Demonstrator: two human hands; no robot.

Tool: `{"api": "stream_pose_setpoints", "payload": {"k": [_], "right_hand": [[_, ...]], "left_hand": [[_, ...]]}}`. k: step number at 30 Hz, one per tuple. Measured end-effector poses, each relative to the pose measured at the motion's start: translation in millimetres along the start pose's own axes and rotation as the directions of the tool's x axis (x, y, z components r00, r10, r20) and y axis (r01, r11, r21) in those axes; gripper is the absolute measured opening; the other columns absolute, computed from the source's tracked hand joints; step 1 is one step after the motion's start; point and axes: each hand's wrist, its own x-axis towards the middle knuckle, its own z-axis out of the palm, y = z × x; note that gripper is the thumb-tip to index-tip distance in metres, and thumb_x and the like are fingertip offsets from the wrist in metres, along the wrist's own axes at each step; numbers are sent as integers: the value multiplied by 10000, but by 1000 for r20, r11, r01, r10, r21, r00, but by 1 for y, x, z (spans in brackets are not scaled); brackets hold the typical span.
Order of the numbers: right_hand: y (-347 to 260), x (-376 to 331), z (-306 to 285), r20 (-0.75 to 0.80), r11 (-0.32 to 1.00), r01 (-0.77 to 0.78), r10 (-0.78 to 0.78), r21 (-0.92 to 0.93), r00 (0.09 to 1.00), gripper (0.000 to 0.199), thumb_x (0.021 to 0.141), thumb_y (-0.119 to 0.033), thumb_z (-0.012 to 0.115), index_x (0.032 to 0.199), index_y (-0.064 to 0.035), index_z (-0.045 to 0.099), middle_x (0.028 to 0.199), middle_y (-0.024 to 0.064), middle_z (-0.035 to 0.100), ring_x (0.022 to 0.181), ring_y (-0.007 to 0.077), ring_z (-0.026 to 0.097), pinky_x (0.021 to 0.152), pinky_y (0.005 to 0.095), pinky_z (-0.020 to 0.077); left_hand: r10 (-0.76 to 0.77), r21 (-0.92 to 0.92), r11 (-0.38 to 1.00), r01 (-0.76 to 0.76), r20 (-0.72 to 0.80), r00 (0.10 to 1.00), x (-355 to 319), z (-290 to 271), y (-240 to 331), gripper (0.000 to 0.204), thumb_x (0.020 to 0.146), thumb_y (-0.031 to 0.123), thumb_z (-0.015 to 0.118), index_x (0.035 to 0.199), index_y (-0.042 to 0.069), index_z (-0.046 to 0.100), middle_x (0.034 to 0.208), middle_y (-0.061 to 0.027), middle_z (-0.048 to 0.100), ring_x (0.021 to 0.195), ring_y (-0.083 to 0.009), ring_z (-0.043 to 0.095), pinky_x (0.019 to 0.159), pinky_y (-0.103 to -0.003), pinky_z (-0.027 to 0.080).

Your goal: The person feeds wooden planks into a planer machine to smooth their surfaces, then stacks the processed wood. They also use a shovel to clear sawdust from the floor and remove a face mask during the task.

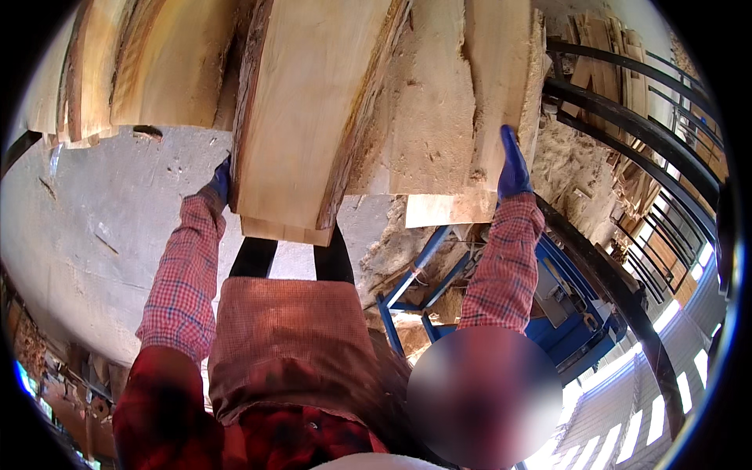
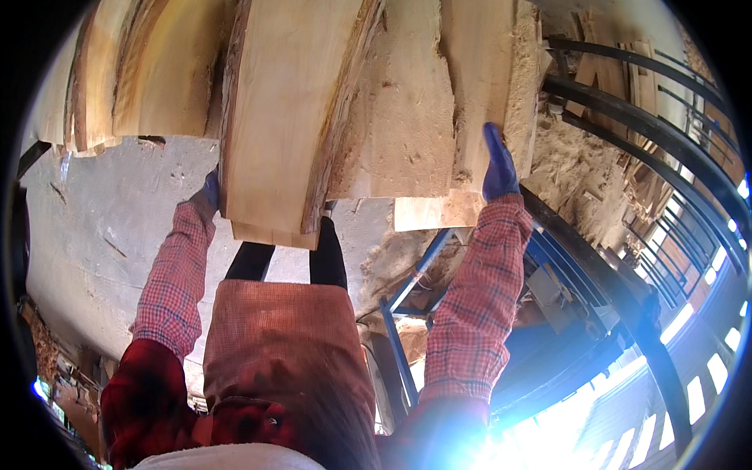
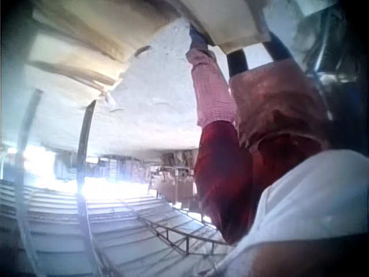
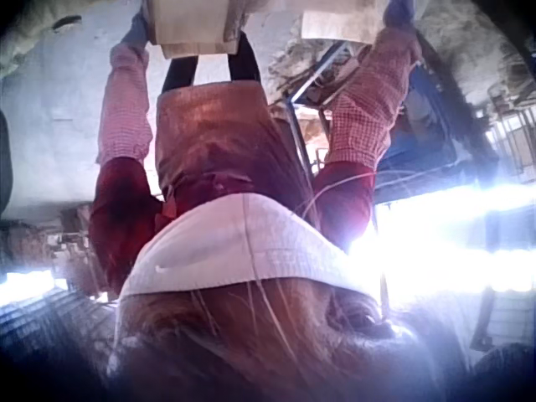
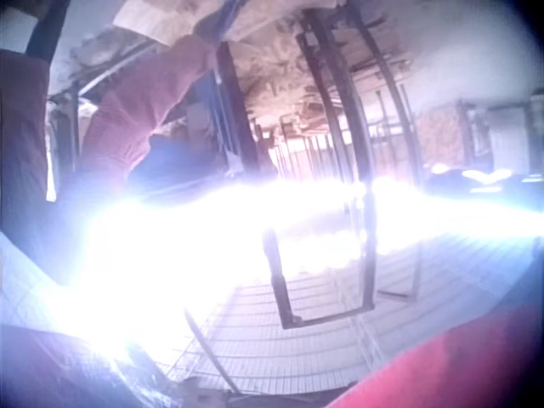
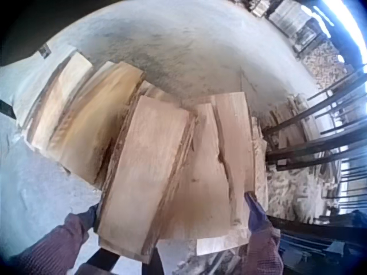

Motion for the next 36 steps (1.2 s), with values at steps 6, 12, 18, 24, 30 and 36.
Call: {"api": "stream_pose_setpoints", "payload": {"k": [6,12,18,24,30,36], "right_hand": [[-171,-60,69,106,917,-387,397,-102,912,186,810,-143,700,877,24,658,735,15,640,632,126,585,565,300,453],[-254,-168,189,105,874,55,-4,-482,994,274,842,-252,659,858,1,558,589,99,491,493,255,521,443,382,409],[-259,-241,305,504,732,140,305,-667,808,629,812,-503,623,1121,36,529,1099,236,592,985,347,610,784,394,517],[-190,-216,285,60,989,37,-28,-146,998,525,761,-194,758,1177,55,558,1080,252,620,998,380,617,914,424,475],[-74,-82,224,-42,921,-387,385,-50,922,705,840,-458,646,1285,64,482,1323,248,486,1234,337,466,1051,391,349],[-58,-77,247,-38,889,-304,336,341,941,401,935,-328,580,1068,49,608,942,33,605,865,95,502,756,241,412]], "left_hand": [[184,167,968,-189,44,982,7,-8,-11,580,932,529,427,1242,62,577,1149,-100,646,1002,-235,621,915,-378,473],[185,118,975,-186,23,983,-48,26,12,689,924,616,357,1303,64,522,1188,-102,626,1039,-225,607,936,-367,469],[203,291,929,-228,114,972,-125,66,38,616,941,560,371,1352,109,465,1239,-77,595,1086,-240,590,950,-417,470],[76,222,963,-153,320,944,-82,6,41,483,994,387,315,1370,105,425,1354,-83,508,1201,-259,515,1049,-451,380],[-3,220,974,-52,245,969,-38,15,56,474,990,381,327,1355,98,436,1341,-84,515,1193,-254,518,1044,-444,382],[13,210,976,-53,189,982,-11,31,52,465,986,374,339,1339,92,447,1329,-85,522,1186,-250,521,1039,-437,385]]}}
